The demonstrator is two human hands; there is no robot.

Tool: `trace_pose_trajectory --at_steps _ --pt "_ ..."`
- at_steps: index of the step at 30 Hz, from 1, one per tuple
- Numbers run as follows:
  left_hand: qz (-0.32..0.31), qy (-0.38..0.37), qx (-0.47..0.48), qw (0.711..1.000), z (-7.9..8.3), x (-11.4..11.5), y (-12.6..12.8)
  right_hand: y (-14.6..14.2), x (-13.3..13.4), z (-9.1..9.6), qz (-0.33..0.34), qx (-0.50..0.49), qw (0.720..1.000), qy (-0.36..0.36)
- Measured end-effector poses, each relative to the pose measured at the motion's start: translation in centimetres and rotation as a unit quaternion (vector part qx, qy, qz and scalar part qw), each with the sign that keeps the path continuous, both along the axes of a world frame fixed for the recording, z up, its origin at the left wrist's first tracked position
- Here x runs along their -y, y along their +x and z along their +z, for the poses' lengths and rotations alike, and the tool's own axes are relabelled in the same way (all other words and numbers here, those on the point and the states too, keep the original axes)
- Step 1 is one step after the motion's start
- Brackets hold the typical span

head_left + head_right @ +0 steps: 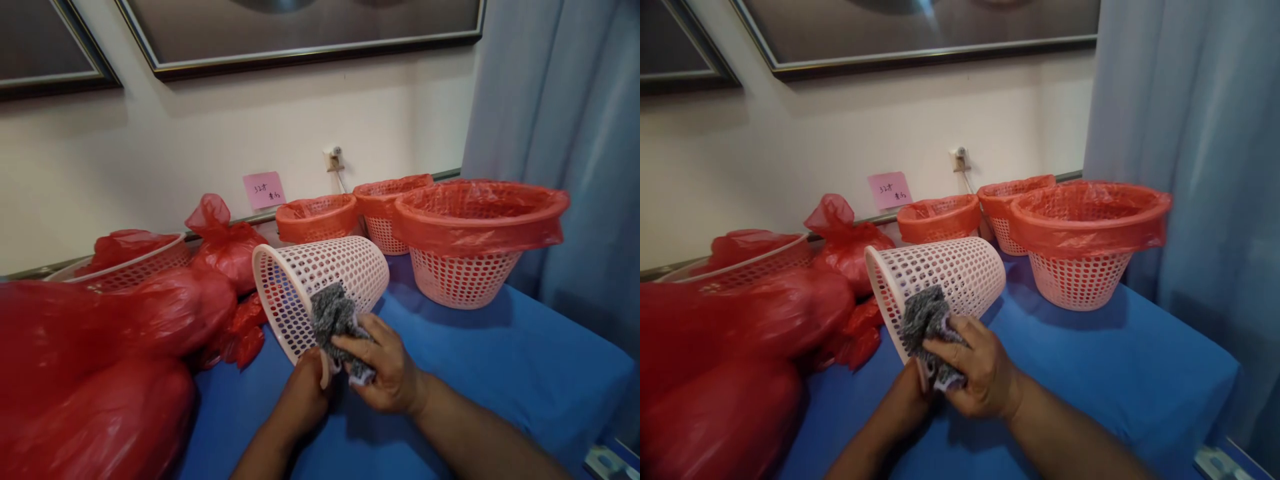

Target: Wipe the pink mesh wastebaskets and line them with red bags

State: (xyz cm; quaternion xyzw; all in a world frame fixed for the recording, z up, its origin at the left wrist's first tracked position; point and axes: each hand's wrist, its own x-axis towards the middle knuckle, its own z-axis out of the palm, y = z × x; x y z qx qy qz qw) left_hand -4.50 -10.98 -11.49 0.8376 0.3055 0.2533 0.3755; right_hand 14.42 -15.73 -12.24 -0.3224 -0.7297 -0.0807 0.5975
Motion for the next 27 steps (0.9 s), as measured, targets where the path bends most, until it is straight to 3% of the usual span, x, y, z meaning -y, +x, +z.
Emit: trace_pose_trajectory --at_steps 5,7,9,10,12,14,16,17,19,21,23,25,27 --pt "0.069 -0.084 0.12 0.987 0.2 0.9 -0.9 -0.9 0.4 0.3 0.068 0.071 0.995 0.012" --pt "0.096 -0.094 0.138 0.981 0.0 0.8 -1.2 -0.3 -0.6 -0.4 0.023 0.033 0.999 -0.008" --pt "0.115 -0.11 0.143 0.977 -0.4 0.6 -1.5 1.0 -2.2 -1.3 -0.078 -0.09 0.991 -0.061" --pt "0.121 -0.121 0.146 0.974 -0.6 0.6 -1.6 1.9 -3.1 -1.7 -0.132 -0.17 0.971 -0.102" --pt "0.131 -0.137 0.156 0.969 -0.9 0.5 -1.8 4.1 -5.0 -2.5 -0.196 -0.321 0.903 -0.207" --pt "0.135 -0.139 0.157 0.968 -1.1 0.4 -1.8 6.0 -6.7 -3.2 -0.194 -0.402 0.846 -0.293" --pt "0.127 -0.127 0.15 0.972 -1.1 0.5 -1.7 6.7 -7.5 -3.5 -0.176 -0.425 0.823 -0.333" --pt "0.12 -0.117 0.143 0.975 -1.1 0.5 -1.6 6.5 -7.4 -3.5 -0.175 -0.423 0.826 -0.331" --pt "0.101 -0.092 0.127 0.982 -1.1 0.5 -1.4 5.0 -6.4 -3.1 -0.182 -0.379 0.863 -0.281" --pt "0.075 -0.069 0.108 0.989 -1.3 0.5 -1.2 2.5 -4.3 -2.4 -0.168 -0.258 0.935 -0.179" --pt "0.049 -0.059 0.095 0.993 -1.5 0.5 -1.1 0.0 -1.8 -1.6 -0.096 -0.091 0.99 -0.048" --pt "0.033 -0.063 0.083 0.994 -1.9 0.5 -1.1 -1.6 0.0 -1.1 -0.011 0.021 0.999 0.048" --pt "0.018 -0.062 0.065 0.996 -2.1 0.4 -1.2 -1.7 0.3 -0.9 0.015 0.041 0.996 0.075"
